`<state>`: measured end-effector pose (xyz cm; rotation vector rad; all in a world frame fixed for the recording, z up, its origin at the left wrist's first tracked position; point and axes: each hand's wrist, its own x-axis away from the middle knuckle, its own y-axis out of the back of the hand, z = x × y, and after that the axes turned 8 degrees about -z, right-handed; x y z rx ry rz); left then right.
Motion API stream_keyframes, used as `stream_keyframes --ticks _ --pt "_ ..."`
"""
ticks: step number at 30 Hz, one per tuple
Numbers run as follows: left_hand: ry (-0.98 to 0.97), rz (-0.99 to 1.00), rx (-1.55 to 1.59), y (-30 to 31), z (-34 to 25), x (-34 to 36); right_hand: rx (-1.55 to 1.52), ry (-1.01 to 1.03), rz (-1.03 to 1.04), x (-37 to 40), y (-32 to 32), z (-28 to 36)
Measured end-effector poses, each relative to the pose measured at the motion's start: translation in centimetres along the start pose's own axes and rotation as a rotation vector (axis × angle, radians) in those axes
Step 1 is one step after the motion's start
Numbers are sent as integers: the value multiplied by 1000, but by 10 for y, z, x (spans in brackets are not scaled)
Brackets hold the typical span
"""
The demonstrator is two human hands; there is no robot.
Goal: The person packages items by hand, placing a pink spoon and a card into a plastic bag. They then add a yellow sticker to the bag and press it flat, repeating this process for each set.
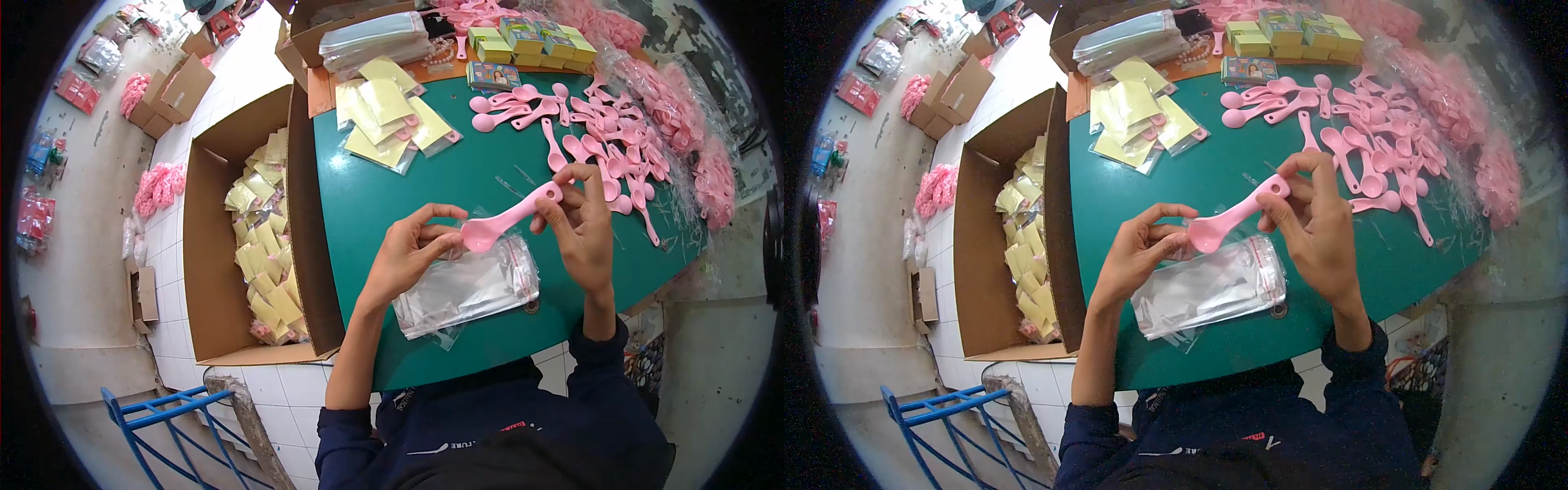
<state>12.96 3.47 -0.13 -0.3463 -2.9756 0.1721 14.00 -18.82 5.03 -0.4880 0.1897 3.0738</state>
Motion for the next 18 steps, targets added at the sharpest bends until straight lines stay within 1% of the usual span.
stream_keyframes --ticks 3,5,6,8,10,11,12,13,15,17,18 --pt "-18 -45 117 -11 -3 1 61 21 71 -2 -5 2" --pt "-49 -7 116 -13 -5 3 127 65 117 -6 -9 3" --pt "-66 13 115 -14 -6 4 175 107 161 -8 -9 6" --pt "-123 -45 139 -19 -12 6 270 195 246 -13 -10 13" --pt "-191 -121 170 -25 -19 9 269 261 188 -16 -12 15" --pt "-166 -85 99 -21 -18 10 269 294 158 -16 -13 16" --pt "-143 -48 27 -13 -15 10 216 281 142 -17 -15 18" --pt "-118 -10 -45 -8 -13 9 216 363 167 -20 -16 17" --pt "-144 -53 20 -9 -13 11 216 524 214 -28 -19 14" --pt "-166 -108 99 -11 -18 15 210 710 418 -44 -23 19" --pt "-130 -65 16 -2 -11 18 205 805 522 -57 -27 22"
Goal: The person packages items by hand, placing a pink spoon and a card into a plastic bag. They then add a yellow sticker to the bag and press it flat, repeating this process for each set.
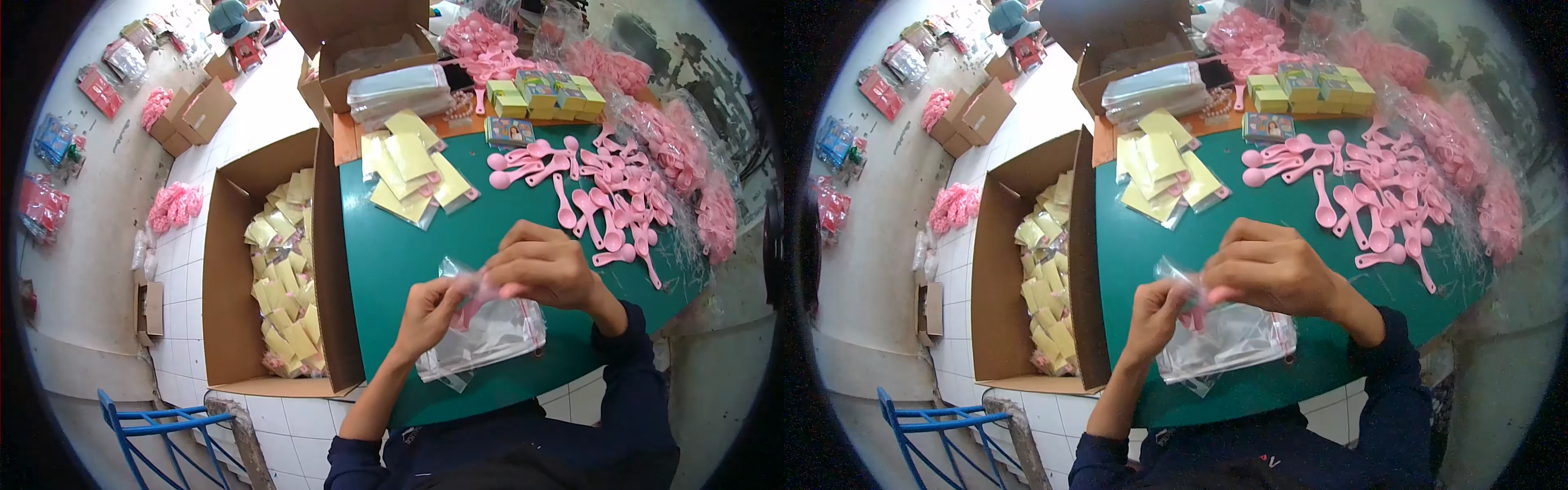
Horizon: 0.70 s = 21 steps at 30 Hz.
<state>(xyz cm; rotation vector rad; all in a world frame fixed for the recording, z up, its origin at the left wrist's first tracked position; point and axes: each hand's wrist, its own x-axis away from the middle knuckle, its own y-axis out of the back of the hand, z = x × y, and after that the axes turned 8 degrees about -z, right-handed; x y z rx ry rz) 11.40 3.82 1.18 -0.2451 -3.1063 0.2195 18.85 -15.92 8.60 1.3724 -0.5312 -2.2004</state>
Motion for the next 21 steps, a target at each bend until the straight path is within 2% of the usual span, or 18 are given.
stream_keyframes --ticks 1,2,3,4,5,7,9,10,12,13,15,16,19,21 --pt "9 -53 -58 -3 1 1 -14 109 87 -11 3 -9" --pt "-101 -87 44 -10 -3 -2 -133 56 57 -13 6 -30" --pt "-209 -120 150 -16 -8 -3 -187 -81 -37 -7 7 -74" --pt "-269 -100 191 -15 -3 -5 -49 -190 -169 -26 19 -96" --pt "-327 -78 233 -11 5 -7 153 -445 -239 -29 29 -141" --pt "-377 -59 260 -9 9 -7 690 -900 67 -16 47 -235" --pt "-359 -67 230 -6 7 -6 1021 -851 -48 22 38 -275" --pt "-311 -61 228 -6 -1 -5 1017 -889 -95 22 31 -277" --pt "-82 -141 190 -5 -6 -6 1014 -970 -170 29 24 -283" --pt "42 -179 176 -7 -6 -6 1004 -928 -239 33 23 -288" --pt "-30 -208 174 -8 6 -12 982 -850 -377 37 24 -294" --pt "-51 -222 185 -10 9 -14 971 -676 -414 39 25 -291" --pt "-49 -237 206 -14 6 -17 578 -595 -390 21 37 -244" --pt "-6 -221 217 -15 2 -18 31 -699 -280 -5 42 -162"
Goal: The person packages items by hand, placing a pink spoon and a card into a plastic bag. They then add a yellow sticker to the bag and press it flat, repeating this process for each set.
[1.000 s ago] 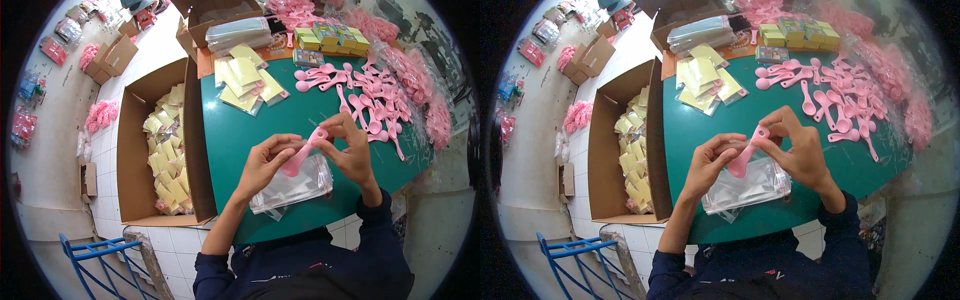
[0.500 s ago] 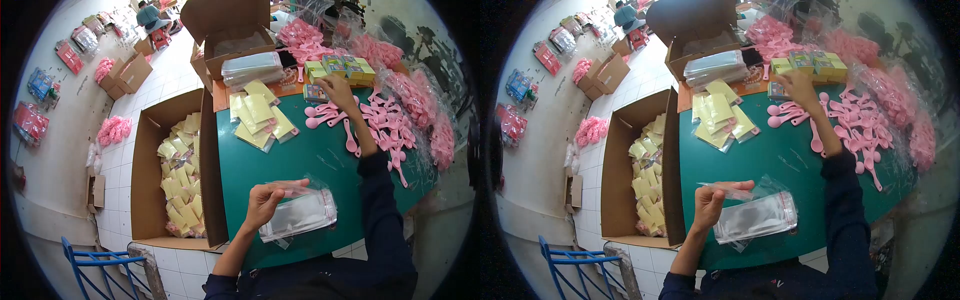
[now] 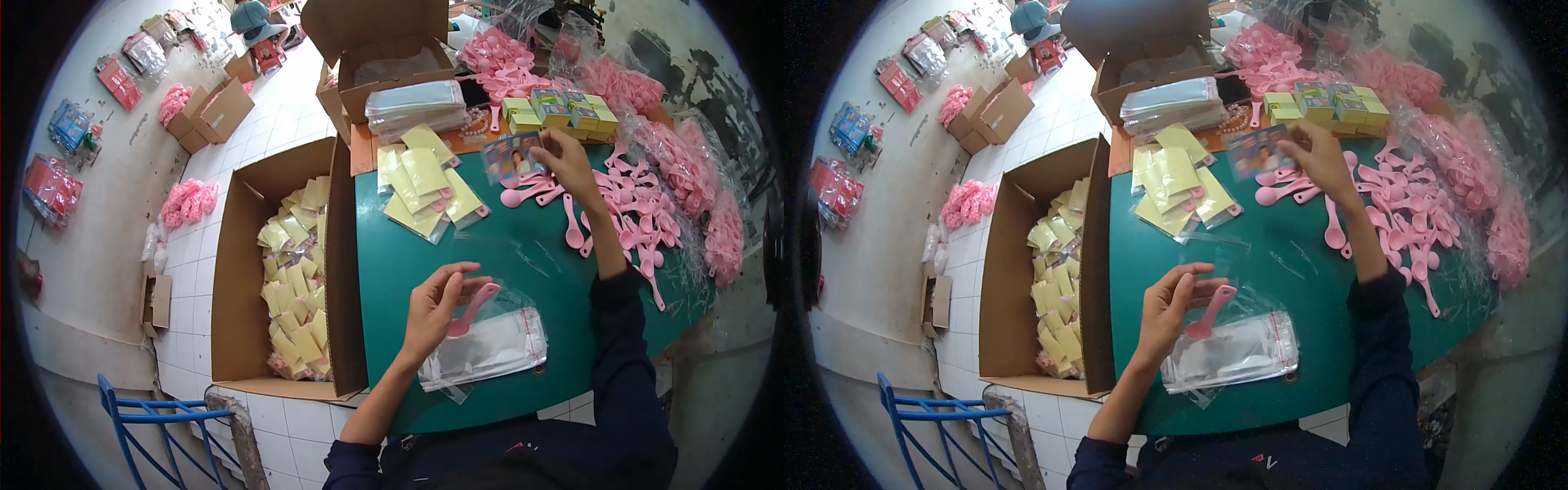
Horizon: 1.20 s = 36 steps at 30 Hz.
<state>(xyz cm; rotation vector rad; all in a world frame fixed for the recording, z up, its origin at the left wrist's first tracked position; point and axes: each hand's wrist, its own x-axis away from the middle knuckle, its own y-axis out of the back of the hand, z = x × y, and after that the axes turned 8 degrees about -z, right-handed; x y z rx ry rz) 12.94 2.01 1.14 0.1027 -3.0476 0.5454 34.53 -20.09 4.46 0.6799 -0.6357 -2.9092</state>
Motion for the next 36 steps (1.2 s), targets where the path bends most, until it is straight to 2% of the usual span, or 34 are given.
stream_keyframes --ticks 2,4,7,11,12,15,18,21,24,27,30,31,33,35,36 --pt "19 8 -22 -1 -2 -1 -262 -147 196 37 10 59" --pt "25 21 -29 -3 -3 -1 -330 -73 230 65 15 88" --pt "3 62 -72 -4 -3 2 -7 86 375 81 27 111" --pt "1 119 -216 0 -1 6 150 283 469 86 23 121" --pt "13 124 -233 1 0 7 149 281 523 88 20 122" --pt "-122 72 -312 -6 -5 7 127 289 720 92 12 119" --pt "-107 139 -550 -3 -10 10 119 315 809 95 4 115" --pt "-250 217 -698 -7 -7 12 48 422 815 101 -10 102" --pt "-239 138 -855 -10 -12 13 209 321 746 108 -18 96" --pt "-196 41 -942 -6 -9 11 -55 285 778 104 -24 86" --pt "-9 205 -675 15 -15 7 -42 108 712 95 -17 88" --pt "-26 217 -622 20 -16 6 -31 135 687 90 -16 79" --pt "-64 239 -518 26 -19 4 -103 81 761 82 -11 75" --pt "-38 204 -560 31 -22 3 -190 19 823 80 -10 76" --pt "-24 185 -580 32 -23 3 -219 -77 823 79 -9 79"
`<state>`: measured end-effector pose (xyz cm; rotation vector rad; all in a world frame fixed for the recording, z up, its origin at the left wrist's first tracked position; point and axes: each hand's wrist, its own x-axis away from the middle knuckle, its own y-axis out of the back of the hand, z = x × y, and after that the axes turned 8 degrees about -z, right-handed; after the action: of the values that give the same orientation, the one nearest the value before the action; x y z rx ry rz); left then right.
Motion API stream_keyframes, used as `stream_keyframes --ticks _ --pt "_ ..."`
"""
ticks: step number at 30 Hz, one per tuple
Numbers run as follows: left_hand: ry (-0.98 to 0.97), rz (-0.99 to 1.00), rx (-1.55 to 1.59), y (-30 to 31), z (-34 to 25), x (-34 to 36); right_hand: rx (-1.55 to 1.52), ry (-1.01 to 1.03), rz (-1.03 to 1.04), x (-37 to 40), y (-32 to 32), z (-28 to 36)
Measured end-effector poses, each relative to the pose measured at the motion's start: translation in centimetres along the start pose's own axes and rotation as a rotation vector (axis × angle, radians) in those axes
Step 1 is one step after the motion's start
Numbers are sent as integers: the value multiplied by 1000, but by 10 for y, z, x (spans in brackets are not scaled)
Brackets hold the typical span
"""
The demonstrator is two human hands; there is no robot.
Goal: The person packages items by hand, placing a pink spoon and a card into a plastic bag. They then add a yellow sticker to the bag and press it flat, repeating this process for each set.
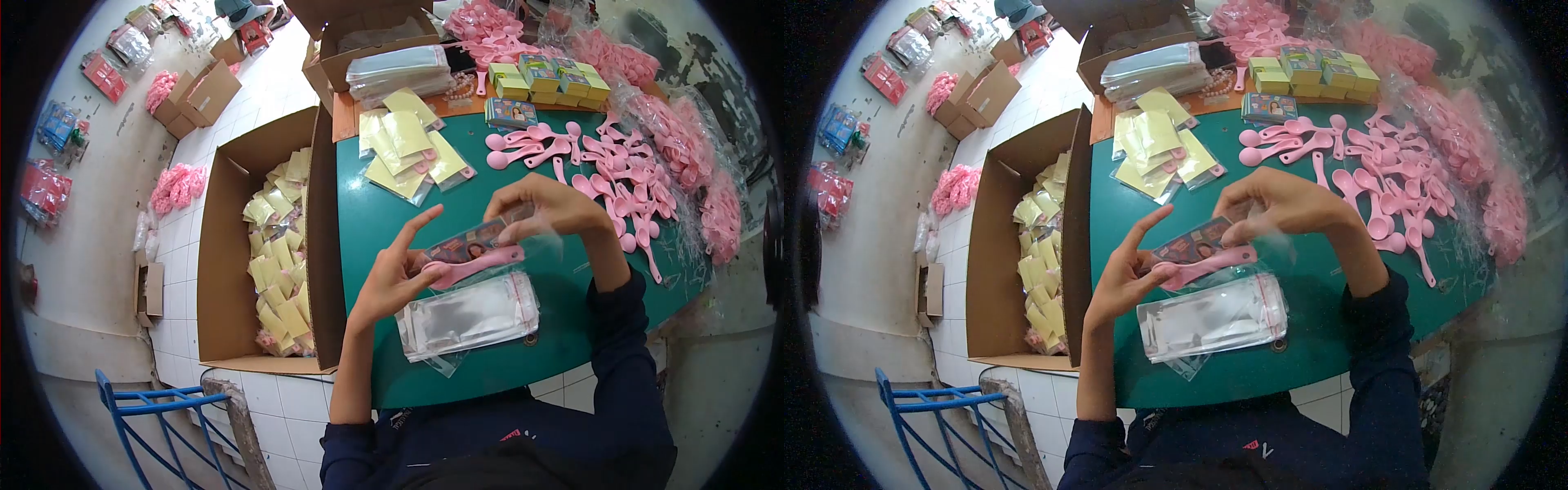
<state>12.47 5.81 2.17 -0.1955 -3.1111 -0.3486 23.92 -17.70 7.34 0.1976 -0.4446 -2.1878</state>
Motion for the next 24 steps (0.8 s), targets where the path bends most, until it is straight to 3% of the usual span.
stream_keyframes --ticks 2,6,9,12,14,18,24 --pt "18 -21 31 -2 -1 0 -125 -150 -15 3 2 6" --pt "-23 -141 188 -9 -1 4 43 -86 -226 9 0 4" --pt "-76 -429 -152 -13 -14 21 228 -108 -470 26 -20 29" --pt "164 -63 346 -31 -11 58 214 40 -330 43 -48 30" --pt "308 58 657 -46 -1 84 320 234 -94 57 -68 24" --pt "352 13 640 -63 19 108 470 83 -96 81 -111 21" --pt "280 -141 387 -65 23 119 425 94 -250 70 -149 3"
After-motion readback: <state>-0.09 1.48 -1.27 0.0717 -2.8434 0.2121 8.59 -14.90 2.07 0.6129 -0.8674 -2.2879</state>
